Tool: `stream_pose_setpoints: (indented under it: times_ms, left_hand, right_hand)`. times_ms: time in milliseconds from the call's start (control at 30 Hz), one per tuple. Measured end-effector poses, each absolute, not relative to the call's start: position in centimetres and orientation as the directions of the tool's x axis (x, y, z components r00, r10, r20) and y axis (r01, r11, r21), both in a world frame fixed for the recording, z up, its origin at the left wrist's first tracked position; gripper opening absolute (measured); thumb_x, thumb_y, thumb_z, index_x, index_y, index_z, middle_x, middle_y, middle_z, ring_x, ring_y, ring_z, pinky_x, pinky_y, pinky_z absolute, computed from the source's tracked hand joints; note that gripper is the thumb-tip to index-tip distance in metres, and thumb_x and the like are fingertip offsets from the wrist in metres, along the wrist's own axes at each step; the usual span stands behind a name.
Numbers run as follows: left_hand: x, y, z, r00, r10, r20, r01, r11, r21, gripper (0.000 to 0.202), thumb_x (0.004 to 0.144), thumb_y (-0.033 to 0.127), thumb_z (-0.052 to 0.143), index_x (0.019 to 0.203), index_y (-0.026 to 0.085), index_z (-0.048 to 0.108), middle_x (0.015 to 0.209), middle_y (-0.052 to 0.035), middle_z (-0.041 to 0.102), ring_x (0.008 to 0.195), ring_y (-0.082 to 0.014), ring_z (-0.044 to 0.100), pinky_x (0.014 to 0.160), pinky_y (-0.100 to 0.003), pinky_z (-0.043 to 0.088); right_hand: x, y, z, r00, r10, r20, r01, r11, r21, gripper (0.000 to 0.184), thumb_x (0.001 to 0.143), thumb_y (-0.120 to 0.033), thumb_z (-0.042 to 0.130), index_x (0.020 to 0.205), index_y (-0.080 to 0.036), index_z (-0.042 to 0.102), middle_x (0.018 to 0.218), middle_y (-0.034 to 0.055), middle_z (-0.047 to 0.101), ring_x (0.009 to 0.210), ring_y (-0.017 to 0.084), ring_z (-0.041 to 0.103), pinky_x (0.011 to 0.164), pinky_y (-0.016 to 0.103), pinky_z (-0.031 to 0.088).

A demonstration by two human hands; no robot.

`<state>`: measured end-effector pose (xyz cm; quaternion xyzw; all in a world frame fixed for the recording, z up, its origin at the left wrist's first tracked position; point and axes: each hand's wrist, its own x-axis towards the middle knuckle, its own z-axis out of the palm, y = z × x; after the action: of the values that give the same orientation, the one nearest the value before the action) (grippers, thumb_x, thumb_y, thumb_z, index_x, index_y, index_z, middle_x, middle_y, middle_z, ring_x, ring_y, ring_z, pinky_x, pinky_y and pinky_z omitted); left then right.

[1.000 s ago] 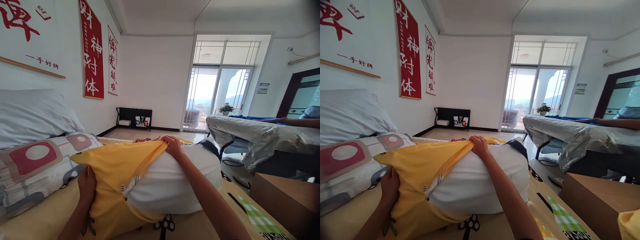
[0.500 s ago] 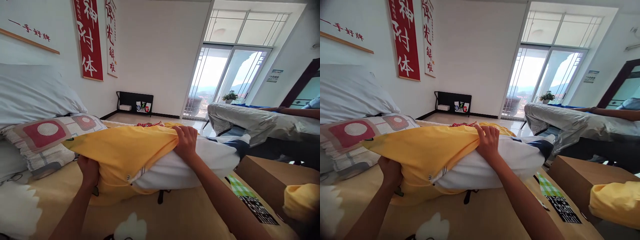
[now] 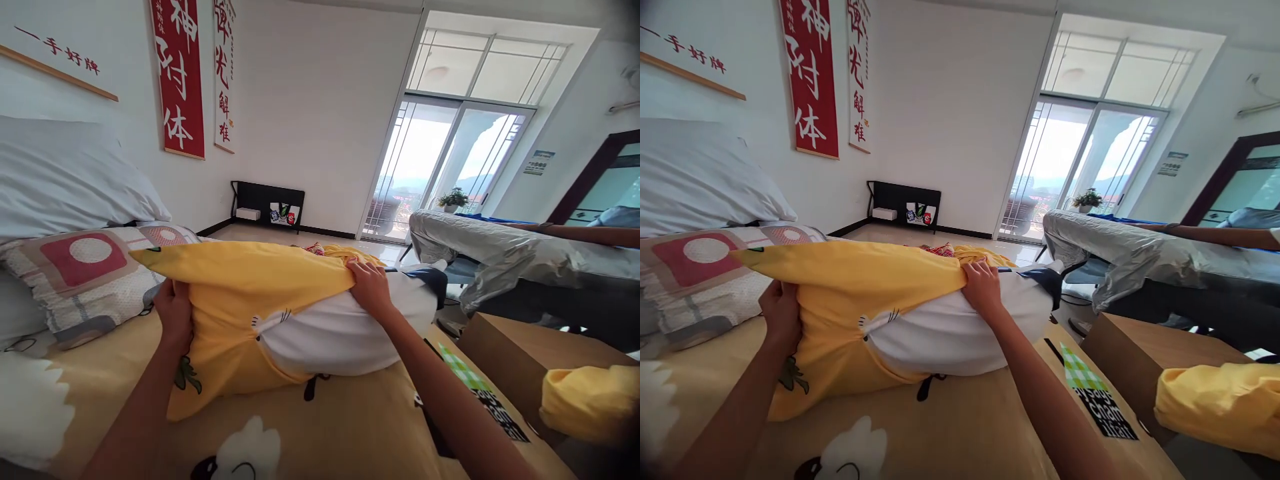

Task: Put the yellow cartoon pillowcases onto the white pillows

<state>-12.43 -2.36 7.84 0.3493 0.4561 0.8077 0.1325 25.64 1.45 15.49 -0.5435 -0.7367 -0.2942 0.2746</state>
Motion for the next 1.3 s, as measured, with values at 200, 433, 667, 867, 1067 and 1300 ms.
stream_pose_setpoints:
  times_ms: [200,433,667,867,1067,1300]
  left_hand:
    - [-15.4,-2.3,5.9,-0.652,0.637,0.412,0.132,-0.440,0.888,0.044,0.067,0.059,0.066,0.079,0.017,0.059,0.077,-0.0001,0.060,0.072,-0.0154,0.053,0.064,-0.025,0.044]
    - [-14.7,-5.2,7.4,-0.637,0.486,0.598,0.444,-0.402,0.801,0.039,0.074,0.052,0.063,0.093,0.019,0.056,0.090,-0.0033,0.061,0.080,-0.0175,0.059,0.069,-0.027,0.046]
    - [-14.4,-5.4,6.8,-0.464,0.517,0.719,0.660,-0.340,0.670,0.032,0.078,0.050,0.057,0.069,0.019,0.057,0.081,-0.0039,0.057,0.075,-0.0176,0.054,0.067,-0.029,0.046]
    - [-13.2,-6.9,7.2,-0.424,0.446,0.788,0.746,-0.321,0.584,0.028,0.079,0.046,0.058,0.071,0.019,0.056,0.083,-0.0050,0.059,0.074,-0.0176,0.055,0.070,-0.032,0.047]
    - [-13.7,-6.5,7.7,-0.616,0.580,0.533,0.401,-0.351,0.846,0.049,0.062,0.051,0.073,0.092,0.018,0.053,0.072,0.0004,0.058,0.064,-0.0155,0.055,0.056,-0.025,0.044]
    - [-13.3,-6.6,6.9,-0.627,0.558,0.544,0.347,-0.426,0.836,0.038,0.074,0.049,0.064,0.060,0.016,0.053,0.058,0.0031,0.046,0.059,-0.0101,0.041,0.051,-0.021,0.033]
  right_hand:
    - [23.5,1.6,17.5,-0.297,0.626,0.721,0.952,0.250,0.175,0.038,0.081,-0.014,0.046,0.115,-0.016,0.062,0.098,0.0115,0.072,0.091,0.026,0.060,0.088,0.039,0.029]
    - [23.8,3.5,15.3,-0.178,0.799,0.575,0.978,0.211,0.010,0.035,0.079,-0.022,0.051,0.109,-0.026,0.069,0.088,0.0071,0.074,0.079,0.024,0.063,0.066,0.031,0.035]
    - [24.4,3.4,14.9,-0.129,0.701,0.701,0.980,0.197,-0.015,0.032,0.074,-0.018,0.051,0.099,-0.021,0.070,0.092,0.0076,0.074,0.075,0.022,0.063,0.058,0.028,0.030]
    - [24.6,3.6,14.6,-0.132,0.680,0.721,0.979,0.202,-0.012,0.029,0.074,-0.019,0.051,0.097,-0.020,0.069,0.085,0.0078,0.073,0.070,0.022,0.061,0.057,0.028,0.027]
    - [24.6,3.7,14.6,-0.115,0.699,0.706,0.983,0.181,-0.018,0.028,0.075,-0.019,0.051,0.096,-0.020,0.070,0.083,0.0079,0.073,0.067,0.021,0.060,0.056,0.028,0.026]
    - [24.9,3.9,14.5,-0.115,0.704,0.701,0.979,0.200,-0.039,0.029,0.075,-0.022,0.050,0.095,-0.022,0.070,0.085,0.0060,0.073,0.070,0.021,0.060,0.057,0.028,0.029]
